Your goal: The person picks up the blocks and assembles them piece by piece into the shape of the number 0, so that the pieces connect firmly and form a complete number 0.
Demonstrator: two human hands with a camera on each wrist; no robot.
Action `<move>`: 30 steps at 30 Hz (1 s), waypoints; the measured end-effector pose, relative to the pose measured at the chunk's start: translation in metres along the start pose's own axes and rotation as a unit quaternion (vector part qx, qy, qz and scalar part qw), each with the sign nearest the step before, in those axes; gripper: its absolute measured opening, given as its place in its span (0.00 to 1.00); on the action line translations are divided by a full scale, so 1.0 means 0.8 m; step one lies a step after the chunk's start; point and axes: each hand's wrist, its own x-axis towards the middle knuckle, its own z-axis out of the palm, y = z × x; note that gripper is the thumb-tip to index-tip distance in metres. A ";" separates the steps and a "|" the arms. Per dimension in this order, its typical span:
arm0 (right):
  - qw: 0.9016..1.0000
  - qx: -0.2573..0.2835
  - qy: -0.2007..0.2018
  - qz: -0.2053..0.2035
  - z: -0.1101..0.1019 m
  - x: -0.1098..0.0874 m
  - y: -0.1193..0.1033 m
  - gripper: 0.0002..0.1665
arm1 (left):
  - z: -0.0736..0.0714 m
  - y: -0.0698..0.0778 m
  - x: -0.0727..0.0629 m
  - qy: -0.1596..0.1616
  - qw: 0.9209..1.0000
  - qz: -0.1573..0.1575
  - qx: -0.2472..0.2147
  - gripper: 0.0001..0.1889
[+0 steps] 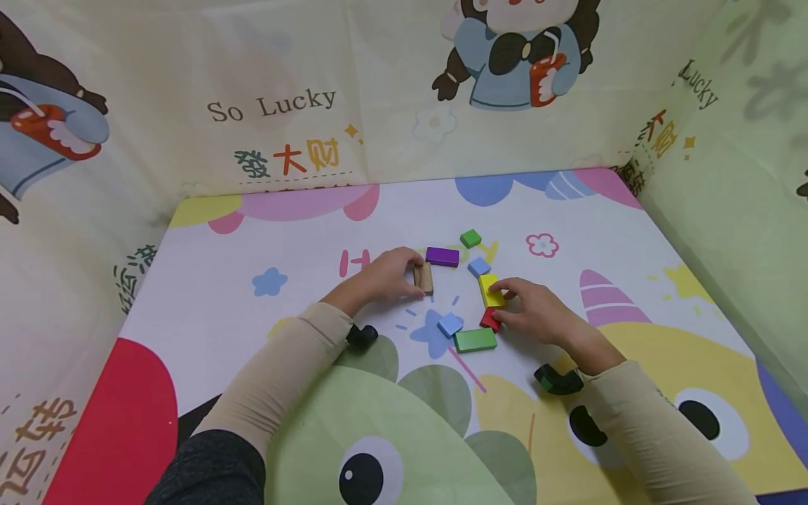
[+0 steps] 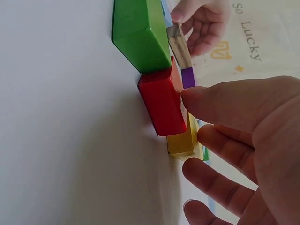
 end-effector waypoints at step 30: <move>1.000 0.001 -0.001 0.002 -0.001 0.001 -0.002 0.28 | 0.012 0.015 -0.004 -0.015 1.000 0.025 0.008 0.33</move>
